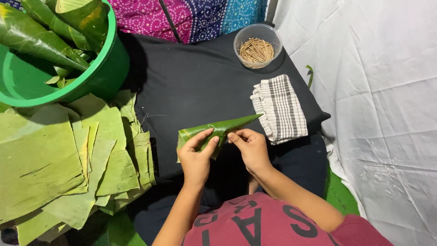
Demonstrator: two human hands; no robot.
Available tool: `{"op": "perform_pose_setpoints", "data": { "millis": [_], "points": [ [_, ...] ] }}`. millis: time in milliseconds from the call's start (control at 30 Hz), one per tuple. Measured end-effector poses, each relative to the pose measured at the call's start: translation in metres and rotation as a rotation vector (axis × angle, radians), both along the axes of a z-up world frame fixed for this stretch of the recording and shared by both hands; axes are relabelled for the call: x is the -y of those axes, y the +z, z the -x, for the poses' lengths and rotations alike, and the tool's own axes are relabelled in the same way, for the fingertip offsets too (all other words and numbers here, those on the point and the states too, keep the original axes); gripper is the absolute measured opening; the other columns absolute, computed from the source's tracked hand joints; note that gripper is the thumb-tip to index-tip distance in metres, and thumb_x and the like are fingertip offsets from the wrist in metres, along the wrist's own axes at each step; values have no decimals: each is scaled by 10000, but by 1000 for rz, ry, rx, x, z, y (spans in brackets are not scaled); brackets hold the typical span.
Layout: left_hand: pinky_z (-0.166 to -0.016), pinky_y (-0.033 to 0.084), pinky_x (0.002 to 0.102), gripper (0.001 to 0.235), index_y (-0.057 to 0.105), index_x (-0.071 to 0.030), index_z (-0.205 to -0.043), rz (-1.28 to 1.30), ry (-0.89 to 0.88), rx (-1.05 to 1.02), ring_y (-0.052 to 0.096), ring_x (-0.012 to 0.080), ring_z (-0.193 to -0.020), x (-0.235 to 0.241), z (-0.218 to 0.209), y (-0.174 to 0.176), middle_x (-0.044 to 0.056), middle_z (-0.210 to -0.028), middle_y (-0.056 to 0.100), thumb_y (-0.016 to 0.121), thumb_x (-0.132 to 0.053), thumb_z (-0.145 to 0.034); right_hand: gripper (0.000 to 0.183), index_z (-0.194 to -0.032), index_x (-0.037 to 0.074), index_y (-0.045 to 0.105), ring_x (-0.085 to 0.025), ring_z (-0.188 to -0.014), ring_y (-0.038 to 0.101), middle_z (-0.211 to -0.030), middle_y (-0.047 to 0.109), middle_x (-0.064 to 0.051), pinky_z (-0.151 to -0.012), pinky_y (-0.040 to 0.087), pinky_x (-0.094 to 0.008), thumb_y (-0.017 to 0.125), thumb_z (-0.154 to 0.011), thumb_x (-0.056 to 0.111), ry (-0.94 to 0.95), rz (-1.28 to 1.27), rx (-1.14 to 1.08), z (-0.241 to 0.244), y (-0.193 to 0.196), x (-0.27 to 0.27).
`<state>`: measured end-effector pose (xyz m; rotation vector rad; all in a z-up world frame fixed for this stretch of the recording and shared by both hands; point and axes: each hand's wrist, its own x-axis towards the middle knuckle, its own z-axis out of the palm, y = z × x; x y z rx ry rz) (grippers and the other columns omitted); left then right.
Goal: Cleaning banana leaves with a cloth and rolling them into cones secured with small wooden sticks.
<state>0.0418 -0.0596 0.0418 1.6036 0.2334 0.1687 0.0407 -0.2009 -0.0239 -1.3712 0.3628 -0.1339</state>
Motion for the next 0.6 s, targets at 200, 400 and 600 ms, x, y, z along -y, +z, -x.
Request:
{"op": "perform_pose_setpoints", "data": {
  "millis": [200, 400, 600],
  "points": [
    [-819, 590, 352, 428, 814, -74, -1134, 9, 22, 42, 666, 133, -893, 0, 2, 2, 131, -972, 800, 919, -56, -719, 167, -883, -10, 773, -57, -669, 613, -695, 752, -86, -625, 502, -195, 812, -887, 153, 26, -21, 4, -3, 7, -2],
    [-842, 590, 407, 674, 706, -135, -1343, -79, 63, 131, 676, 191, -995, 1, 11, 0, 193, -1077, 770, 910, -43, -708, 182, -904, -41, 770, -89, -670, 643, -710, 749, -105, -626, 528, -219, 830, -849, 122, 41, -75, -24, 5, 4, 4],
    [-852, 592, 388, 621, 720, -157, -1335, -92, 118, 162, 692, 184, -1002, 6, 14, -7, 162, -1105, 771, 906, -73, -749, 178, -883, -10, 766, -71, -650, 632, -709, 743, -82, -612, 520, -194, 853, -839, 139, -12, -139, -75, 4, -11, 3]
  ]
}}
